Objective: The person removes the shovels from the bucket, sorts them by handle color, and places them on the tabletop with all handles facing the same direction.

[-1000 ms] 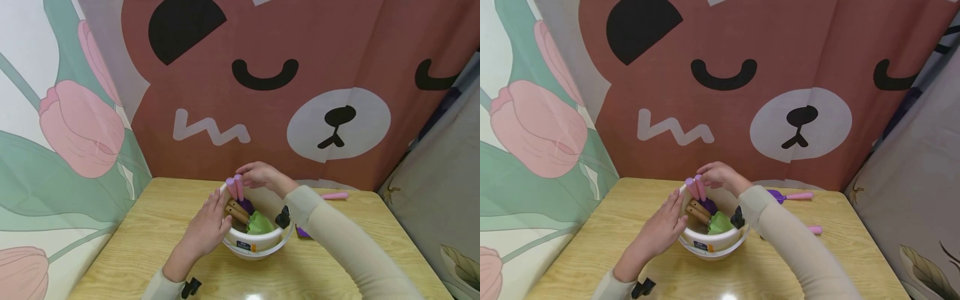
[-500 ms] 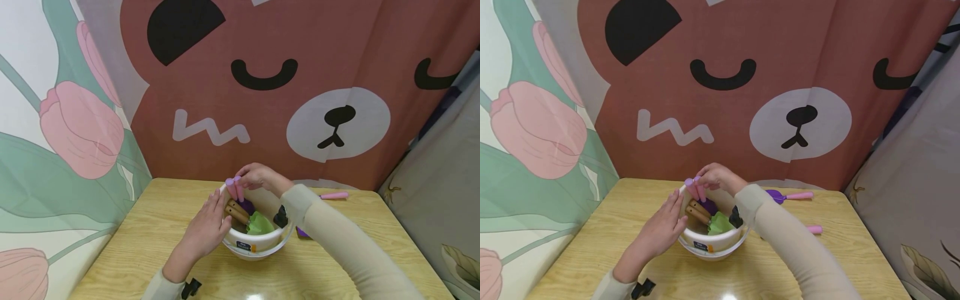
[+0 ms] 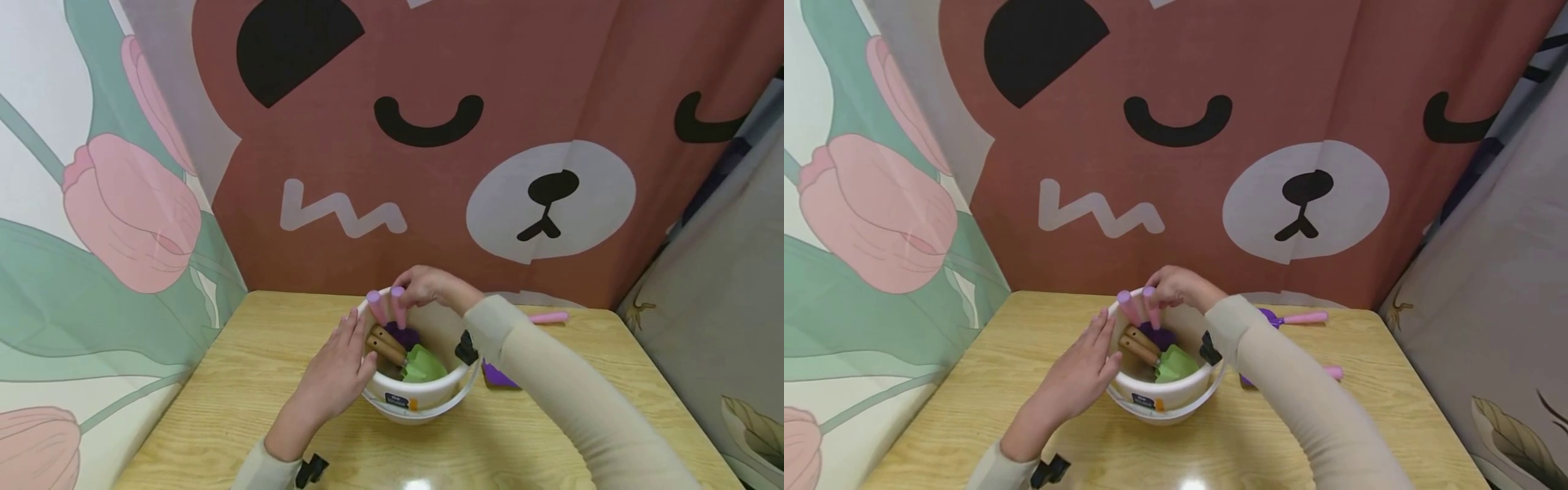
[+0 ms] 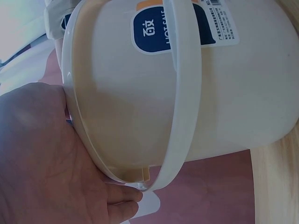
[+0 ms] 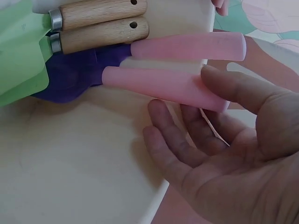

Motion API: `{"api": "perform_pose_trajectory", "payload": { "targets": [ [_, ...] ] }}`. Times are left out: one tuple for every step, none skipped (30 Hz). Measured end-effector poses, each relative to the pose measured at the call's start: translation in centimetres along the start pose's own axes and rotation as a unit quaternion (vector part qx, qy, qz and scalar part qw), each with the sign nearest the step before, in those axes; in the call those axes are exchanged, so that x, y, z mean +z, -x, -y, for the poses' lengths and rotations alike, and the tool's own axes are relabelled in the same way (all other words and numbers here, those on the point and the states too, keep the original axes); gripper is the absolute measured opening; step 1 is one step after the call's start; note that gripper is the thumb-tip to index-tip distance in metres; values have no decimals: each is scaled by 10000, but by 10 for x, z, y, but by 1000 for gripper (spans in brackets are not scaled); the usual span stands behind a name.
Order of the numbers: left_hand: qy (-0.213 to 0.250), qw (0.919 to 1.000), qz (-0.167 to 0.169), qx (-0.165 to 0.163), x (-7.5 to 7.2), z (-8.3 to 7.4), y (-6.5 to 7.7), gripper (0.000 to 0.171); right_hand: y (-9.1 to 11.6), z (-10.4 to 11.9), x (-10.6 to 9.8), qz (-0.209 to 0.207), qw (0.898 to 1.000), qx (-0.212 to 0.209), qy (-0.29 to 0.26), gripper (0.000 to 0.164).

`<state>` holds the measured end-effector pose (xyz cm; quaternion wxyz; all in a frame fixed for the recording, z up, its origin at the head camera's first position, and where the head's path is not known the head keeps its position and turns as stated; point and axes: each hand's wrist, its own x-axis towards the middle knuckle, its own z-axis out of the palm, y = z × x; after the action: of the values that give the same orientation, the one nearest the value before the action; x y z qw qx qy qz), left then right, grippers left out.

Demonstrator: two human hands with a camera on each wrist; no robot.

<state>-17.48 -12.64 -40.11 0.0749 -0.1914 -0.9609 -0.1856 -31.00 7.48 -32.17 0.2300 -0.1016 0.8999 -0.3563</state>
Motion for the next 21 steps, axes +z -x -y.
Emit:
{"api": "perform_pose_trajectory", "payload": {
  "targets": [
    [4,10000,6,-1,0,0,0,69,0,0,0,15,10000,-26,87,34],
    [-2,10000,17,-1,0,0,0,69,0,-1,0,26,9998,-48,166,34],
    [2,10000,23,1,0,0,0,69,0,-1,0,35,9997,-75,226,33],
    [-3,10000,28,4,-1,0,0,70,0,-1,0,51,9997,-87,236,33],
    [-3,10000,34,7,-1,-1,0,70,0,-2,0,60,9997,-100,234,33],
    [-10,10000,34,10,-1,-1,0,69,1,-2,0,40,9998,-119,184,34],
    [-13,10000,31,8,-1,-1,0,69,1,-2,-1,17,9998,-142,128,34],
    [-8,10000,24,9,-1,-1,0,69,2,-1,-1,-3,9998,-184,67,34],
    [-11,10000,14,7,0,-1,0,69,3,-1,-2,-31,9998,-220,17,34],
    [-6,10000,-2,9,0,-1,0,69,4,0,-3,-56,9997,-248,-56,34],
    [-3,10000,-10,9,0,-1,0,69,6,0,-4,-82,9995,-282,-112,35],
    [8,10000,-17,11,0,-1,0,69,7,1,-6,-116,9993,-313,-152,35],
    [17,10000,-11,4,0,-1,0,69,8,1,-7,-133,9991,-349,-180,35],
    [27,10000,-3,2,0,-1,0,69,9,2,-9,-148,9989,-384,-222,36],
    [38,10000,9,0,0,-1,1,69,9,2,-11,-163,9987,-406,-270,37],
    [53,10000,18,-1,0,-1,1,69,10,2,-14,-188,9984,-437,-315,37],
    [49,10000,24,-1,0,-1,1,69,11,3,-16,-214,9980,-479,-362,38],
    [58,10000,0,23,0,-1,1,69,11,3,-18,-245,9975,-507,-433,38],
    [48,10000,-11,29,0,0,1,69,12,4,-20,-261,9969,-531,-525,38],
    [42,10000,-35,43,0,0,0,69,13,5,-22,-276,9963,-540,-604,37],
    [32,10000,-55,54,0,0,0,69,14,6,-24,-302,9959,-555,-643,37]
  ]
}}
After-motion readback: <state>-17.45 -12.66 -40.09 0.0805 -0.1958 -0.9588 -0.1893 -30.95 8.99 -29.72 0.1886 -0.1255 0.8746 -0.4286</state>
